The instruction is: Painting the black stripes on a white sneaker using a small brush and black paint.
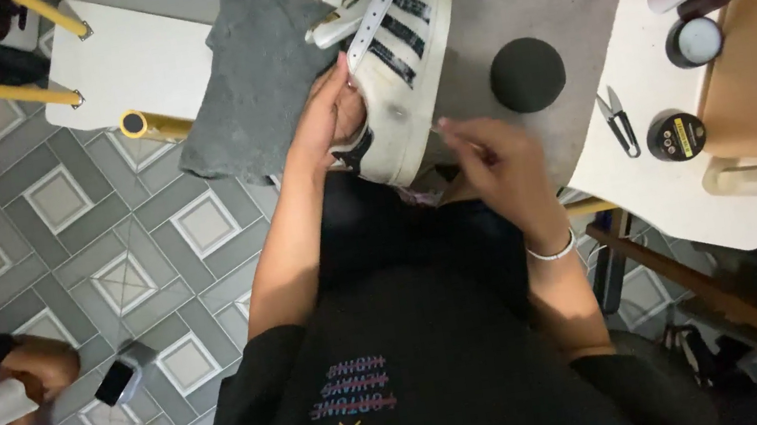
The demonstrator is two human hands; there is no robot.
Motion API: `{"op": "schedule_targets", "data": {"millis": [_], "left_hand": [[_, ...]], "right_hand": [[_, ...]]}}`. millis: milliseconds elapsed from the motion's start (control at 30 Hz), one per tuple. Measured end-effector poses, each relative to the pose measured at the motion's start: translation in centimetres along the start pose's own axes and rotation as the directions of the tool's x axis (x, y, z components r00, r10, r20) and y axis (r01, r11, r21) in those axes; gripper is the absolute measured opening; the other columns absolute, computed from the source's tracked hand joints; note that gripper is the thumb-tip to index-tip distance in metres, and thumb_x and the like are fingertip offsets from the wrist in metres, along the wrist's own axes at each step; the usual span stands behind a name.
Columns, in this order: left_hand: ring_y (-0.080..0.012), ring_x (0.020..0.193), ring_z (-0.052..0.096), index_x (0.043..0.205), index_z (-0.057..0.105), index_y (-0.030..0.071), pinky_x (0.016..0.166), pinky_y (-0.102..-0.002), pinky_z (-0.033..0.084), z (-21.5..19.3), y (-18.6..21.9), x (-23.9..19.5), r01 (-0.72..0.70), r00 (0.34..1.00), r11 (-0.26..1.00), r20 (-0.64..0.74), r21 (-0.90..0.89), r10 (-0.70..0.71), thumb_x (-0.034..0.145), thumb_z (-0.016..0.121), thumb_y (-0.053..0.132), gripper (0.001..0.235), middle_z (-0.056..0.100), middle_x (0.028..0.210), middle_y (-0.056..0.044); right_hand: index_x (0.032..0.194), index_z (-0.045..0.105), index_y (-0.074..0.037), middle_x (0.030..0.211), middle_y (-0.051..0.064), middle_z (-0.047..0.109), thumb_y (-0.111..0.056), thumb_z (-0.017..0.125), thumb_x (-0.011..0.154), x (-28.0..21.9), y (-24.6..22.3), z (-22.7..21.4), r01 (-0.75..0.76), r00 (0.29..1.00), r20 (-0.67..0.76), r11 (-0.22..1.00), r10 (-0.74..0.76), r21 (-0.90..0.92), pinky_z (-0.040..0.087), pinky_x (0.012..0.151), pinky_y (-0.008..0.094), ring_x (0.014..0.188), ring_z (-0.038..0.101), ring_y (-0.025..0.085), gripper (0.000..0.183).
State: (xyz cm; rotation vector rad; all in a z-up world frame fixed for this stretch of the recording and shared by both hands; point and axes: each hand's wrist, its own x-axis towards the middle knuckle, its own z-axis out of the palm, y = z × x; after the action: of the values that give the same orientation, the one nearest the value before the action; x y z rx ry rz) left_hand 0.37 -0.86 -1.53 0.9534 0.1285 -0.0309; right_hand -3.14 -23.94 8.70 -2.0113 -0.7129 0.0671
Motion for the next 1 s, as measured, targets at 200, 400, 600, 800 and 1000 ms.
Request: {"op": "schedule_targets", "data": {"millis": [200,400,600,800,1000], "left_hand": [[-0.0287,0.136,0.057,0.142,0.053,-0.007,0.121,-0.039,0.043,-1.0,-1.4,0.6,0.050,0.973,0.933,0.228,-0.356,0.034,0.111,0.052,0.029,0.047,0.059,0.144,-0.020],[-0.0287,0.137,0.056,0.141,0.054,-0.007,0.123,-0.039,0.041,-0.5,-0.9,0.0,0.064,0.966,0.917,0.254,-0.395,0.042,0.111,0.053,0.027,0.046,0.059,0.144,-0.020],[-0.0278,0.128,0.064,0.134,0.061,-0.005,0.115,-0.038,0.049,-0.2,0.1,-0.5,0.111,0.986,0.952,0.154,-0.284,-0.069,0.103,0.058,0.037,0.053,0.066,0.135,-0.018],[-0.0278,0.121,0.068,0.132,0.061,-0.005,0.110,-0.037,0.054,-0.5,-0.4,-0.6,0.093,0.980,0.936,0.195,-0.340,-0.026,0.102,0.061,0.037,0.052,0.068,0.131,-0.019],[-0.0273,0.118,0.068,0.135,0.059,-0.005,0.107,-0.036,0.055,-0.3,0.1,-0.7,0.160,0.982,0.935,0.151,-0.318,-0.116,0.100,0.059,0.040,0.057,0.069,0.130,-0.018]], "right_hand": [[0.111,0.076,-0.007,0.105,0.007,0.078,-0.011,0.063,0.104,-1.2,1.8,-1.2,0.071,0.996,0.070,0.989,-0.062,-0.126,0.052,0.073,0.031,0.083,0.073,0.020,0.015],[0.108,0.076,0.001,0.095,0.012,0.078,-0.010,0.067,0.104,-2.2,1.4,-1.7,0.087,0.996,0.002,0.989,-0.087,-0.118,0.047,0.057,0.028,0.061,0.060,0.016,0.016],[0.119,0.075,-0.007,0.109,0.009,0.078,-0.013,0.063,0.105,-2.8,-0.1,-0.9,0.068,0.997,0.038,0.988,-0.064,-0.136,0.055,0.072,0.028,0.080,0.073,0.019,0.019],[0.118,0.071,0.002,0.113,0.015,0.076,-0.001,0.066,0.103,-3.4,0.0,0.0,0.071,0.996,-0.049,0.992,-0.076,-0.102,0.044,0.056,0.026,0.063,0.055,0.015,0.016],[0.123,0.072,-0.004,0.096,0.009,0.073,0.002,0.066,0.104,-4.0,1.5,0.2,0.075,0.993,-0.082,0.990,-0.085,-0.122,0.029,0.053,0.027,0.057,0.035,0.011,0.021]]}}
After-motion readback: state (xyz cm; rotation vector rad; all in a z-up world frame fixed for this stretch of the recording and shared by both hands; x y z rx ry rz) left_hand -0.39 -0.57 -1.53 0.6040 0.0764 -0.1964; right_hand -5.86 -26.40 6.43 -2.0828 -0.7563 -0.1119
